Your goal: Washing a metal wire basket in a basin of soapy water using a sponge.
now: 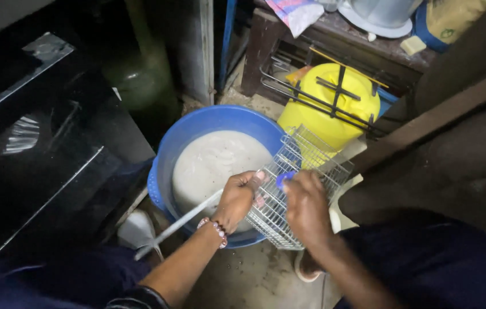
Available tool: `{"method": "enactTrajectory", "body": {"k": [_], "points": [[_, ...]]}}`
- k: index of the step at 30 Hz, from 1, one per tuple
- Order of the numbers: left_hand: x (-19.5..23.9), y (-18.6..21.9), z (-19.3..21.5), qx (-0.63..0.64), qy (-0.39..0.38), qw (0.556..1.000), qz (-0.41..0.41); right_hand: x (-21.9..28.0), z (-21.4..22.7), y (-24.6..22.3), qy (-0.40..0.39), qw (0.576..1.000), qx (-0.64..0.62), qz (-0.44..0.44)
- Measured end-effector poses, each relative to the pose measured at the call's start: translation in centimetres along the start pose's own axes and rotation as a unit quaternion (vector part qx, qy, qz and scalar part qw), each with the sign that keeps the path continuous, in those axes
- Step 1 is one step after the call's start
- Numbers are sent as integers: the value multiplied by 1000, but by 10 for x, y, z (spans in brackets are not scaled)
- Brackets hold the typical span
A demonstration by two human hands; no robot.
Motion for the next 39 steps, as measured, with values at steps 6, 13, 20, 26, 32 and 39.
{"method": "enactTrajectory", "body": {"k": [6, 13, 20, 26, 32, 39], "points": [[-5, -7, 5, 47, 19, 999, 3, 3, -26, -7, -85, 973, -202, -67], [-1, 9, -2, 16, 4, 1000, -21, 14, -47, 18, -22, 982, -168, -84], [4, 9, -10, 55, -9, 998, 29, 0, -20, -65, -89, 989, -99, 63], [3, 7, -5, -97, 14, 994, 51, 11, 8, 54, -12, 996, -78, -46], [7, 26, -9, -103, 41, 992, 55, 33, 25, -14, -96, 992, -83, -23], [-1, 21, -18, -101, -23, 993, 50, 48, 46, 50, -59, 994, 15, -87]]}}
Point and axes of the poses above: each hand's wrist, its own x-axis away from the middle knuckle, its own z-axis out of the back of the hand, y = z × x, the point moved 5 cm from there along -x, towards the middle knuckle, and after that the axes turned 8 degrees about -x, right-handed, at the moved point
